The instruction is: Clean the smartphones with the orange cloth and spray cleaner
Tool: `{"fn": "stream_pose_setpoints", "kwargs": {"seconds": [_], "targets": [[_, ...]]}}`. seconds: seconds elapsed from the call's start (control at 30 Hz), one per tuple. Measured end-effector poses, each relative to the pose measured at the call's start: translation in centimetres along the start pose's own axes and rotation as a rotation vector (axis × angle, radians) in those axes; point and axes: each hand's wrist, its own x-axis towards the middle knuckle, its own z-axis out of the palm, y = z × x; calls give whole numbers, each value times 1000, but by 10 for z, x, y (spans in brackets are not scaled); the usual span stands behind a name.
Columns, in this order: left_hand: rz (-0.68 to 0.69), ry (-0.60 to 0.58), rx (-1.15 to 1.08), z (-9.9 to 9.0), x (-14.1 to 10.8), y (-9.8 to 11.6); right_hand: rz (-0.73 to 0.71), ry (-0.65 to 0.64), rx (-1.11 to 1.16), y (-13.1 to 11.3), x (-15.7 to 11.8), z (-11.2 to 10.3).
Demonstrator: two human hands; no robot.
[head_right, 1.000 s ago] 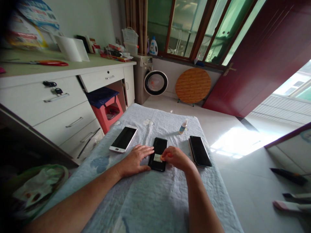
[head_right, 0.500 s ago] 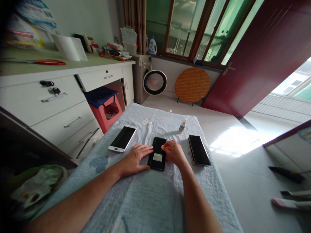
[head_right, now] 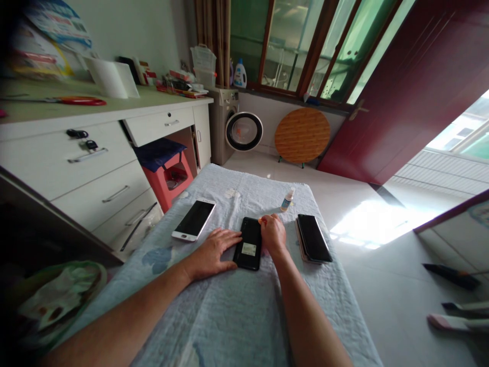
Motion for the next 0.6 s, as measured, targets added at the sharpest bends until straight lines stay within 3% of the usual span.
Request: {"fn": "stream_pose_setpoints", "kwargs": {"seconds": [0.33,0.6], "targets": [[-3,15,-13,3,1,-2,-112,-75,-26,-33,4,7],[-13,14,-46,1,0,1,-313,-181,44,-34,8,2]]}}
